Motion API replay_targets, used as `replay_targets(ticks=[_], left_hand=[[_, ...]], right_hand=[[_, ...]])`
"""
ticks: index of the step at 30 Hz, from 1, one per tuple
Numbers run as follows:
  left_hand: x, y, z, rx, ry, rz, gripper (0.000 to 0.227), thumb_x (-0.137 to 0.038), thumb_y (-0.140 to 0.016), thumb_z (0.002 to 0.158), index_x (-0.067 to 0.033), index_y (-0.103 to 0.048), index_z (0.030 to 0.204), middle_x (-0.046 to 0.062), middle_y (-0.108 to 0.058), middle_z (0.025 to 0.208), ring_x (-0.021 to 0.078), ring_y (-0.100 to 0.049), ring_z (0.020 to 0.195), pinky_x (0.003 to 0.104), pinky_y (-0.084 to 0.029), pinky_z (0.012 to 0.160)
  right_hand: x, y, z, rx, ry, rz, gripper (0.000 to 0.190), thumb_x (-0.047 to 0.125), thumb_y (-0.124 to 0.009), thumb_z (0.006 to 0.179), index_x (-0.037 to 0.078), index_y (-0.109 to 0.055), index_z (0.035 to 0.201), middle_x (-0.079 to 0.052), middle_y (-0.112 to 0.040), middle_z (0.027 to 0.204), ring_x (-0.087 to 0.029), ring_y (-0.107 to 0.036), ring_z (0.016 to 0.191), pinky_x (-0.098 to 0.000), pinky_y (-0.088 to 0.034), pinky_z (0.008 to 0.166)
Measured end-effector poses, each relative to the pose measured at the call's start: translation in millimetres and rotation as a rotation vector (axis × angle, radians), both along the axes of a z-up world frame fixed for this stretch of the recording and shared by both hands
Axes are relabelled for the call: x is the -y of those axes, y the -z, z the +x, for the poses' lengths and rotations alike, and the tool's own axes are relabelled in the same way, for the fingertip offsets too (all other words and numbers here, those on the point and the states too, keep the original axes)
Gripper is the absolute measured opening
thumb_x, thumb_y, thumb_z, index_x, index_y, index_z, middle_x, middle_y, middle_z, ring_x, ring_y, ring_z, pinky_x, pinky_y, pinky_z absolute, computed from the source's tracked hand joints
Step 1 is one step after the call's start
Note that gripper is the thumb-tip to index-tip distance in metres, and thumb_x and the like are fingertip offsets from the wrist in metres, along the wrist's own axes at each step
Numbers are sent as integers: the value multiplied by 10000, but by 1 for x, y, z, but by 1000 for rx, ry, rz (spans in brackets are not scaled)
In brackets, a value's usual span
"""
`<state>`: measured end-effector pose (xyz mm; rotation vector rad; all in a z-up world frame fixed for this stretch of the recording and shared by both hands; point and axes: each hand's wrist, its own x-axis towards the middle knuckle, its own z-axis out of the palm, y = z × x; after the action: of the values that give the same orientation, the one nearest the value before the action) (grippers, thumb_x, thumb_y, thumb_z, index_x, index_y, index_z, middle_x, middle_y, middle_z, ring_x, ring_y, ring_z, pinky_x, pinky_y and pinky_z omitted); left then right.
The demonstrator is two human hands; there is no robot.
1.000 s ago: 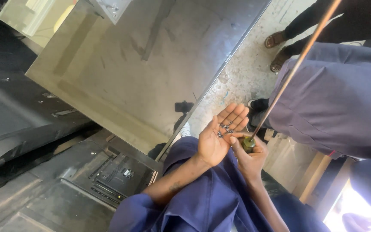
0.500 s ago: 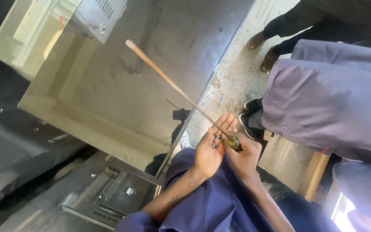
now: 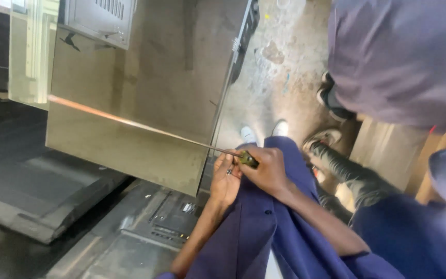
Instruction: Fastening screws into the frame of a television using a manual screwdriver
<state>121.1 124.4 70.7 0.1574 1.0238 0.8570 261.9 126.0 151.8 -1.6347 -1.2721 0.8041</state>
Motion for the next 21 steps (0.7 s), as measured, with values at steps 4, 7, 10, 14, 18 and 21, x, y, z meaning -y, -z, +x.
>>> replay_targets(ticks=[4,7,10,14,18,21], left_hand=[[10,-11,6,40,50,-10,136,-171,-675,917,-49,-668,978,41,-677,811,145,-665,704,216,-538,604],[18,6,7,45,124,-75,125,-142,-674,912,-29,-683,963,47,-680,790,156,-663,674,250,-554,587],[27,18,6,39,182,-150,137,-116,-677,903,-6,-707,978,61,-693,788,170,-673,660,276,-568,590],[41,38,-1,64,251,-253,143,-118,-686,908,2,-712,981,100,-700,792,200,-680,636,306,-585,584],[47,24,-1,65,287,-296,140,-129,-667,922,-24,-704,1007,92,-699,794,190,-673,618,297,-577,559],[57,7,-5,86,284,-303,136,-122,-667,907,-47,-677,1020,90,-684,812,201,-671,633,308,-561,551]], right_hand=[[22,13,17,12,-12,-13,230,90,-793,618,122,-731,836,-106,-700,649,-388,-673,624,-469,-520,529],[34,16,30,-4,-5,-12,222,104,-780,636,153,-738,848,-87,-708,661,-369,-680,636,-449,-532,545],[50,21,37,-30,15,-29,213,102,-755,670,182,-742,867,-72,-714,677,-346,-690,654,-425,-541,565],[70,27,42,-30,12,-41,272,99,-775,659,178,-733,916,-71,-723,705,-336,-699,676,-418,-551,584],[83,35,40,-34,-30,-134,305,183,-763,704,246,-718,1000,-32,-730,734,-272,-711,700,-377,-559,600],[86,20,44,-70,-127,-107,288,116,-717,763,169,-700,1045,-94,-741,773,-317,-716,710,-396,-568,604]])
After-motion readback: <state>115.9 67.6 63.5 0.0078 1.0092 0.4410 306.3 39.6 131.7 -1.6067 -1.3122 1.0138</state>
